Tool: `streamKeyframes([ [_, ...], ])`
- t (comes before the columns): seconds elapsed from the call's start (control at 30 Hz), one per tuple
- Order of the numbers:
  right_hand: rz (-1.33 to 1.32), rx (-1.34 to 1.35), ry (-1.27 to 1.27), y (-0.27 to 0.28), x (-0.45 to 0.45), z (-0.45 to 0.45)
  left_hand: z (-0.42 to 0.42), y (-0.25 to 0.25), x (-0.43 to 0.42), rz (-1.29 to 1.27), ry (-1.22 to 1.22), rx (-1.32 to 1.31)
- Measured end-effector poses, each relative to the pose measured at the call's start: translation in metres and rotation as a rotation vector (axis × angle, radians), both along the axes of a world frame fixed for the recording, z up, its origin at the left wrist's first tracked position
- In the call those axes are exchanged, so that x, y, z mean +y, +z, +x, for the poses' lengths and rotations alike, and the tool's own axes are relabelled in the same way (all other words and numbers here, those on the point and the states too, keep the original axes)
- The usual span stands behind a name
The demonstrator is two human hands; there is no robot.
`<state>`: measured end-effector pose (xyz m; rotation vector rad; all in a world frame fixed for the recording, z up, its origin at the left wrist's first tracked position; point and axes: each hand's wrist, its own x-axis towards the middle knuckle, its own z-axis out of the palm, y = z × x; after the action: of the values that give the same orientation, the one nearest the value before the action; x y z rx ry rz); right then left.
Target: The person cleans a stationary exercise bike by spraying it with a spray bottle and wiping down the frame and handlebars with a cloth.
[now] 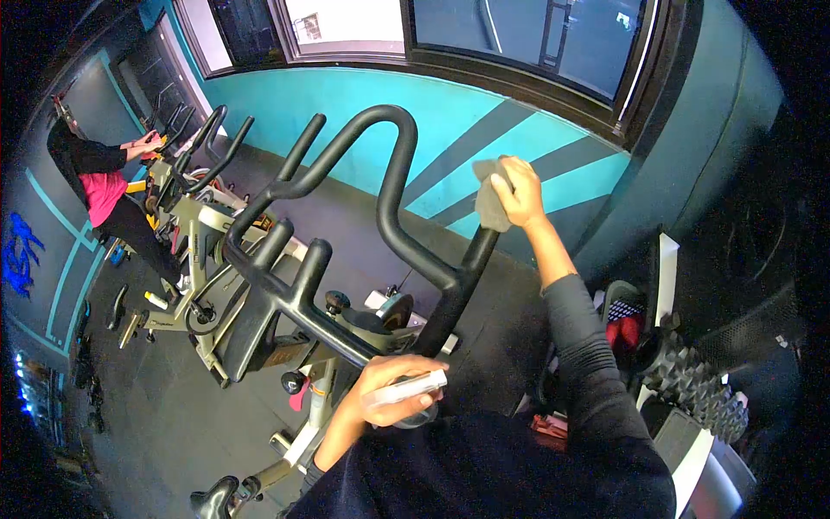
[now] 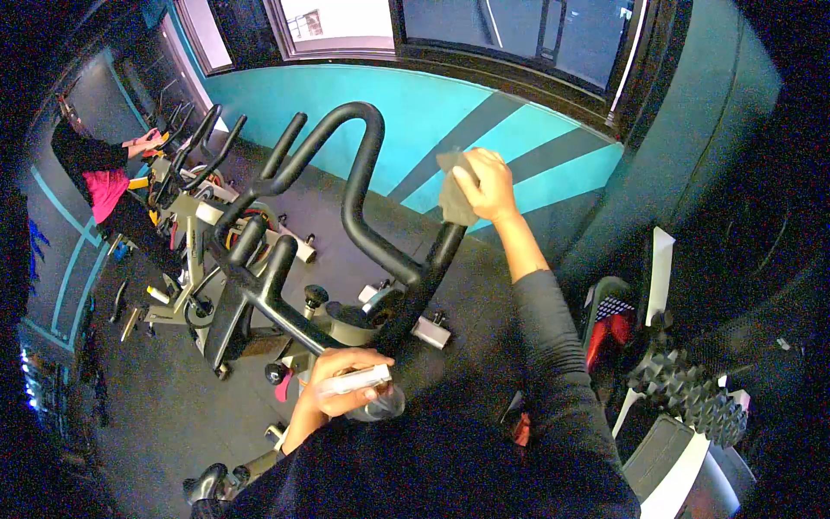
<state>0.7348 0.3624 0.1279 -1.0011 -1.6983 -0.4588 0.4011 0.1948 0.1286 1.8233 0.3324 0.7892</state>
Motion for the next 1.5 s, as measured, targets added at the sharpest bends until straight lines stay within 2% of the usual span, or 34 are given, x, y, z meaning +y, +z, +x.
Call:
streamKeyframes([
  [0.03, -0.302, 0.238, -0.004, -0.003, -0.003, -0.001, 0.000, -0.002, -0.001, -0.014, 0.007, -0.019],
  [0.07, -0.299, 0.238, -0.010, -0.006, -0.002, -0.006, 0.000, -0.003, -0.002, -0.025, 0.011, -0.037],
  [0.13, -0.309, 1.003, 0.184, -0.012, 0.008, -0.016, 0.001, -0.001, -0.002, -0.031, 0.007, -0.046],
  [0.17, -0.320, 1.167, 0.278, -0.015, 0.009, -0.018, 0.000, -0.001, -0.003, -0.042, 0.008, -0.051],
  [0.2, -0.313, 1.165, 0.279, -0.018, 0.008, -0.020, -0.001, -0.002, -0.003, -0.036, 0.005, -0.053],
  [0.27, -0.481, 1.655, 0.538, -0.028, 0.000, -0.026, -0.001, -0.006, -0.002, -0.069, -0.010, -0.065],
  [0.3, -0.501, 1.704, 0.638, -0.033, -0.004, -0.032, 0.000, -0.008, -0.002, -0.080, -0.029, -0.096],
  [0.4, -0.640, 1.820, 0.680, -0.031, -0.036, -0.056, -0.001, -0.004, -0.002, -0.092, -0.042, -0.093],
  [0.43, -0.617, 1.759, 0.711, -0.041, -0.040, -0.061, -0.001, -0.003, -0.003, -0.117, -0.048, -0.098],
  [0.53, -0.630, 1.937, 0.738, -0.054, -0.057, -0.082, -0.002, -0.004, -0.002, -0.100, -0.049, -0.102],
  [0.6, -0.552, 1.930, 0.802, -0.069, -0.071, -0.100, -0.002, -0.004, -0.003, -0.103, -0.047, -0.106],
  [0.63, -0.565, 1.999, 0.753, -0.076, -0.080, -0.110, -0.001, -0.005, -0.003, -0.107, -0.042, -0.112],
  [0.67, -0.514, 1.693, 1.081, -0.085, -0.091, -0.119, -0.001, -0.006, -0.003, -0.107, -0.043, -0.112],
  [0.73, -0.556, 1.848, 0.626, -0.074, -0.103, -0.132, -0.002, -0.008, -0.003, -0.142, -0.031, -0.085],
  [0.77, -0.558, 1.851, 0.626, -0.070, -0.105, -0.131, -0.001, -0.006, -0.006, -0.162, -0.005, -0.078],
  [0.83, -0.644, 1.537, 0.381, -0.065, -0.102, -0.122, -0.002, -0.003, -0.005, -0.134, -0.005, -0.063],
  [0.87, -0.641, 1.539, 0.377, -0.062, -0.095, -0.118, -0.001, -0.004, -0.004, -0.105, -0.007, -0.052],
  [0.93, -0.553, 1.303, 0.076, -0.054, -0.076, -0.107, -0.001, -0.007, -0.005, -0.142, -0.005, -0.031],
  [1.0, -0.537, 1.302, 0.075, -0.061, -0.048, -0.086, -0.001, -0.004, -0.006, -0.151, 0.013, -0.024],
  [1.03, -0.499, 1.264, -0.007, -0.055, -0.039, -0.080, -0.002, 0.002, -0.004, -0.010, 0.040, 0.014],
  [1.13, -0.362, 1.195, -0.184, -0.051, 0.003, -0.050, -0.001, 0.000, -0.004, -0.065, 0.018, -0.027],
  [1.2, -0.435, 1.087, -0.044, -0.022, 0.006, -0.029, -0.001, -0.002, -0.004, -0.080, 0.019, -0.028],
  [1.23, -0.449, 0.958, -0.127, -0.016, 0.018, -0.020, -0.001, -0.003, -0.004, -0.087, 0.015, -0.030],
  [1.27, -0.449, 0.957, -0.128, -0.017, 0.019, -0.014, -0.001, -0.004, -0.004, -0.087, 0.015, -0.030],
  [1.33, -0.682, 0.527, -0.384, 0.019, -0.001, -0.019, -0.001, -0.007, -0.004, -0.091, 0.042, -0.039],
  [1.37, -0.578, 0.424, -0.458, 0.009, 0.002, -0.017, -0.001, -0.008, -0.005, -0.090, 0.040, -0.040],
  [1.4, -0.574, 0.423, -0.461, 0.009, -0.005, -0.016, -0.001, -0.008, -0.005, -0.108, 0.038, -0.045],
  [1.47, -0.450, 0.115, -0.263, 0.008, -0.022, -0.012, 0.000, -0.007, -0.005, -0.124, 0.033, -0.054],
  [1.5, -0.387, 0.056, -0.240, 0.007, -0.025, -0.010, 0.000, -0.007, -0.006, -0.123, 0.035, -0.058],
])
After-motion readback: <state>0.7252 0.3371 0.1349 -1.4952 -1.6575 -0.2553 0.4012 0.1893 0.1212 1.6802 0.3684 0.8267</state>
